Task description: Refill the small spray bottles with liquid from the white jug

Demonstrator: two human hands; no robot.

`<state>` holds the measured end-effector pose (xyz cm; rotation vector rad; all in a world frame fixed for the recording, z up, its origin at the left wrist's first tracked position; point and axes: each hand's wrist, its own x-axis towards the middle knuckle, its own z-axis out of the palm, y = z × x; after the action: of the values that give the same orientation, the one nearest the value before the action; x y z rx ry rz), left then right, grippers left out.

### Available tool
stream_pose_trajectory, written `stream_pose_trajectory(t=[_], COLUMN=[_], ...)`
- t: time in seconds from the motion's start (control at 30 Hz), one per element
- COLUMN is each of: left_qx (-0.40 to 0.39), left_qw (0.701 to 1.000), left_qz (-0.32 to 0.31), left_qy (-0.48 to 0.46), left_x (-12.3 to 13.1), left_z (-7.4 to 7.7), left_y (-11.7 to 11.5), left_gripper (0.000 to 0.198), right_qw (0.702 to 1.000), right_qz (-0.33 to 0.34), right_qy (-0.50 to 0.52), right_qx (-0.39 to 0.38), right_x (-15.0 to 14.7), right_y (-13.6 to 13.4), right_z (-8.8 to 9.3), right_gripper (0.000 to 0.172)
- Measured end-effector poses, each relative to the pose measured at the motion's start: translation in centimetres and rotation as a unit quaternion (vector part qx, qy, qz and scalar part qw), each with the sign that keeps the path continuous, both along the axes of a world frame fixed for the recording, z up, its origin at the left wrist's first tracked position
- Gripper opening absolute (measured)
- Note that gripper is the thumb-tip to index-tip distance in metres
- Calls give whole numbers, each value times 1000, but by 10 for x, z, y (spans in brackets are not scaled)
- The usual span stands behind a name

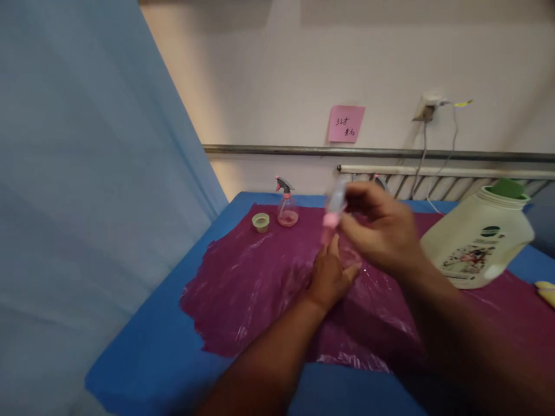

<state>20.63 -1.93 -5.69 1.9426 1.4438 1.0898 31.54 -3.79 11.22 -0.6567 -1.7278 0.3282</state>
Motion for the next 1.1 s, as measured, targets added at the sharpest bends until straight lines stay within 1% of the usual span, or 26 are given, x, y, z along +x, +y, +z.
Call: stream_pose_trajectory(t=[0.07, 0.13, 0.2, 0.27, 0.43, 0.53, 0.63, 0.7, 0.8, 0.93, 1.03, 1.1], left_qx=[-19, -38, -42, -38, -42, -34, -21, -18, -21, -17, -14, -11], left_qw=[1000, 999, 999, 999, 999, 999, 999, 999, 999, 999, 999, 999], left_qz=[-2, 4, 6, 2, 15, 21, 12, 8, 12, 6, 0, -5], left_qy=[-2, -5, -6, -10, -21, -31, -39, -39, -35, -34, -35, -33], left_x=[0, 0, -2, -3, -3, -2, -2, -2, -2, -2, -2, -2], left_z=[0, 0, -1, -1, -2, -4, -6, -7, -7, -6, -4, -4], left_y=[0, 0, 0, 0, 4, 6, 8, 7, 6, 4, 3, 3], left_gripper=[95, 97, 97, 96, 97, 98, 96, 95, 96, 94, 93, 93], right_qw=[993, 980, 968, 962, 957, 951, 947, 940, 923, 908, 905, 905], right_qz=[-25, -53, -67, -61, -33, -15, 21, 61, 130, 198, 219, 220], right_qy=[108, 188, 237, 253, 247, 227, 182, 149, 106, 73, 70, 68], right_qx=[-27, -42, -58, -84, -149, -210, -265, -300, -348, -362, -357, -358], right_x=[32, 56, 71, 77, 73, 70, 70, 73, 80, 90, 94, 95], right_y=[3, 11, 21, 31, 50, 58, 68, 75, 83, 88, 90, 91], right_z=[7, 9, 6, 0, -13, -22, -39, -54, -74, -92, -98, -98], right_gripper=[21, 22, 24, 26, 33, 38, 43, 46, 47, 49, 51, 52])
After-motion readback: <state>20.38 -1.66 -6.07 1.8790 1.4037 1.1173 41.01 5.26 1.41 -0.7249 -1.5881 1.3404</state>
